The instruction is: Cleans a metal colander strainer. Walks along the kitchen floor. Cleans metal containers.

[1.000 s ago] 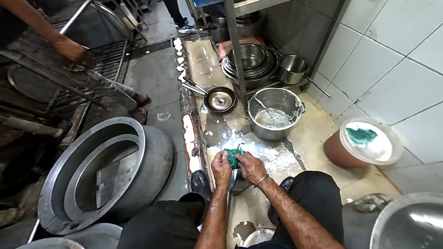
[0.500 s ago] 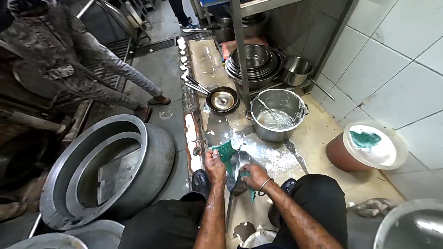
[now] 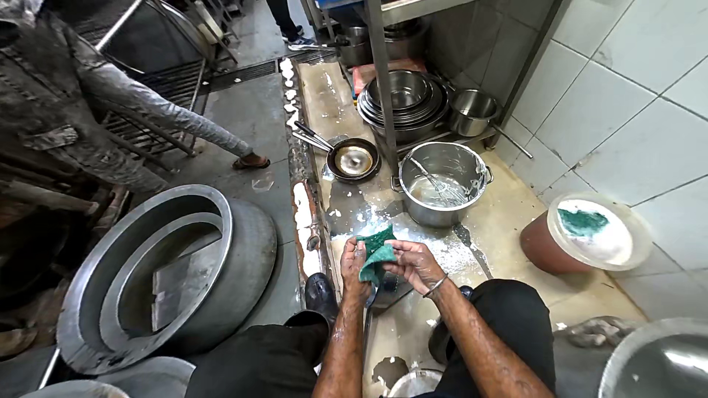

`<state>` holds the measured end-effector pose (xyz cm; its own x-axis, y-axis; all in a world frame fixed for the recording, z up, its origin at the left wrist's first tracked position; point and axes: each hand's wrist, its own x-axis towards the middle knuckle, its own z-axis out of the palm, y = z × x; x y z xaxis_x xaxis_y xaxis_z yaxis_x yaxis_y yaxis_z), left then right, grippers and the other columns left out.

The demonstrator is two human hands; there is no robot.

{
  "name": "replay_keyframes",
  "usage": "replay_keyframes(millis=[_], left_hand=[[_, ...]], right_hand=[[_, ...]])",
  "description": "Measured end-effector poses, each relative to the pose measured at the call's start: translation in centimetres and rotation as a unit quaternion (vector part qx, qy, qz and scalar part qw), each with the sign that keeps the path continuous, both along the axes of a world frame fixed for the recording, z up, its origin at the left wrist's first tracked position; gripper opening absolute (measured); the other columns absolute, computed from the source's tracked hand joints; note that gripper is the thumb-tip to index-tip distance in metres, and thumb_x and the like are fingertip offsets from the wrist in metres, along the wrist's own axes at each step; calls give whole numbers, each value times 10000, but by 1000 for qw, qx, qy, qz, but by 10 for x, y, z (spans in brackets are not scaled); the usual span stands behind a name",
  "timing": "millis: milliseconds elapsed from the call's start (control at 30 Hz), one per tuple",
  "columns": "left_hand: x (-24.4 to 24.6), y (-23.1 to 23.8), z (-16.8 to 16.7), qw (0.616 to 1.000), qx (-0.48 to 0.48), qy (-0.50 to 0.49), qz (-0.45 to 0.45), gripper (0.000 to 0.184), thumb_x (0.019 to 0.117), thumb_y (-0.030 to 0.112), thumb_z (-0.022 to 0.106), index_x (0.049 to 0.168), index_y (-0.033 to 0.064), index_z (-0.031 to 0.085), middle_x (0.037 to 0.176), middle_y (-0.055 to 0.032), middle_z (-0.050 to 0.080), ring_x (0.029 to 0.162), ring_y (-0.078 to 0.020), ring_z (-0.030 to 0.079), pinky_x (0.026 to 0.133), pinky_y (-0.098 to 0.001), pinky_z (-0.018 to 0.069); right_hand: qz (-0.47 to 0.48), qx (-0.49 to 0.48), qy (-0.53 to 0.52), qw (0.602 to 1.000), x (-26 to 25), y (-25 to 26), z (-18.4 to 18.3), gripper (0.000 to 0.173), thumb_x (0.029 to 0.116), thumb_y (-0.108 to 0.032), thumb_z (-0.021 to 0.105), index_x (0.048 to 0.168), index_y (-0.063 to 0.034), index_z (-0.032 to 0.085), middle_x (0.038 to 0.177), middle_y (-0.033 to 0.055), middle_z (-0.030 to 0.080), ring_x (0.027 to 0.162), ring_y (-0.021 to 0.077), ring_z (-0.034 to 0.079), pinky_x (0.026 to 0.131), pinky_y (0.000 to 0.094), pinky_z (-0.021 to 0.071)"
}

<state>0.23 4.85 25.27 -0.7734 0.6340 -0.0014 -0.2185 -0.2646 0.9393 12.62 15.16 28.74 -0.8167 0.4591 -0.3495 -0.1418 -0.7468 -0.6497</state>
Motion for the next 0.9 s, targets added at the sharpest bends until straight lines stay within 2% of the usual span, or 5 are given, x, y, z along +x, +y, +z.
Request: replay_keyframes(millis=[133,367,467,800,900], left_hand=[[6,4,4,997,43,-69,12,225,1062,115,414,1177,60,599,996,-75,717,895,-163,716,805,-367,624],[19,11,6,986,-25,-163,31,266,1070,69,374,1203,33,603,1021,-137,717,904,-225,716,790,-423,620],[19,14,10,981,-42,-183,40,289,1091,100,348,1225,38,597,1031,-141,713,909,-235,713,793,-441,615],[8,12,11,978,-39,-202,31,269,1092,122,374,1164,75,629,973,-87,715,879,-185,714,783,-401,617],[10,10,14,974,-39,-219,34,369,1132,326,343,1235,95,611,1027,-76,722,952,-183,719,840,-411,614]], right_hand=[[12,153,-64,986,-3,-1,2,424,892,84,648,1312,50,605,1077,171,741,901,208,732,831,353,616],[-51,572,-306,760,-4,2,-14,131,896,-189,753,962,-86,800,894,95,689,845,262,668,771,489,563],[-30,569,-303,764,-3,7,-14,212,903,-256,767,934,-47,775,1052,127,701,1030,301,655,912,497,544],[92,472,-345,806,-3,21,-7,315,966,-320,705,886,-19,666,744,129,629,710,279,631,685,499,523],[84,463,-346,812,-4,22,-9,325,962,-313,720,853,-14,651,719,125,606,680,279,607,658,494,506]])
